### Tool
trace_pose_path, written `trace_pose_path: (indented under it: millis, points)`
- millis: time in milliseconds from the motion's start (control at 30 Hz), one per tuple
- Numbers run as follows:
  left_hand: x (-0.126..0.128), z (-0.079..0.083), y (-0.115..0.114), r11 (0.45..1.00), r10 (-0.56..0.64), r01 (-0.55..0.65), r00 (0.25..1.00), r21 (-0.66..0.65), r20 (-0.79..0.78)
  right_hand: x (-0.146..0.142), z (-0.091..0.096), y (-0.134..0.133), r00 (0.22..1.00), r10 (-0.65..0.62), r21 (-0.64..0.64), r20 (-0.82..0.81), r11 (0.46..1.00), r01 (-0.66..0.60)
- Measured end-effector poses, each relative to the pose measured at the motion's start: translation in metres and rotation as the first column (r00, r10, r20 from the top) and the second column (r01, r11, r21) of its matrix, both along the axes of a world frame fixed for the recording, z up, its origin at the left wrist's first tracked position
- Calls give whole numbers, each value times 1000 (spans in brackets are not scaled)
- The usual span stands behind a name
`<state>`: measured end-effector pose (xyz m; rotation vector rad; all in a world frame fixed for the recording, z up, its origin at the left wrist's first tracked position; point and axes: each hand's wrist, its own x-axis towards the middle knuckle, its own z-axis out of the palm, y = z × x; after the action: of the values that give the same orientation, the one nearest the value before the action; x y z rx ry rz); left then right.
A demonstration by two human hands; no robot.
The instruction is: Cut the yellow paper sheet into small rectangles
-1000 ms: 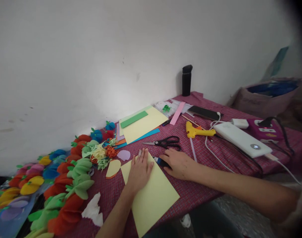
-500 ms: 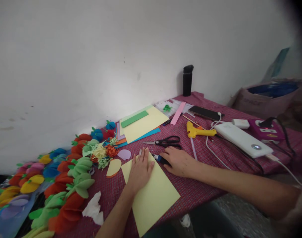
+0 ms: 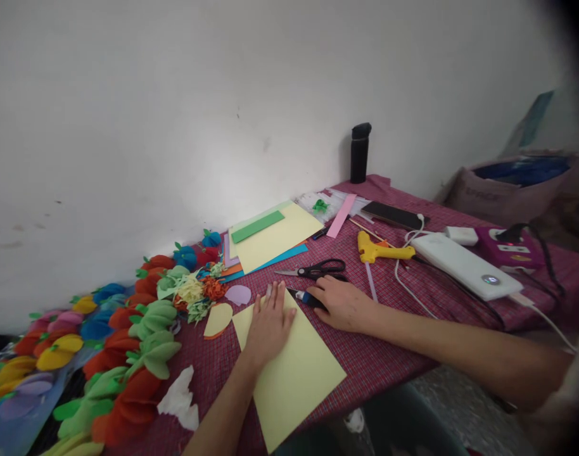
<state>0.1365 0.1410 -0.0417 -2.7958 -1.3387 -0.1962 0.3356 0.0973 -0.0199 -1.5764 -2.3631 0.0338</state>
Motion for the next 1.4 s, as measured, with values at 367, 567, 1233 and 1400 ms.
trace_pose_path:
  millis: [367, 567, 1233, 1400]
  points:
    - [0, -1, 1, 1000, 7, -7, 1000, 2, -14, -13, 3, 11, 1000, 1, 34, 18, 999, -1]
    - [1, 0, 0, 1000, -5, 5, 1000, 1, -13, -6, 1, 8, 1000, -19, 30, 19, 999, 19]
    - [-1, -1, 0, 1000, -9, 9, 1000, -8, 5, 28, 27, -4, 986, -152, 65, -62, 986, 156]
    - [-2, 6, 3, 999, 15, -11, 997, -49, 81, 50, 40, -1, 962, -271, 52, -23, 961, 272]
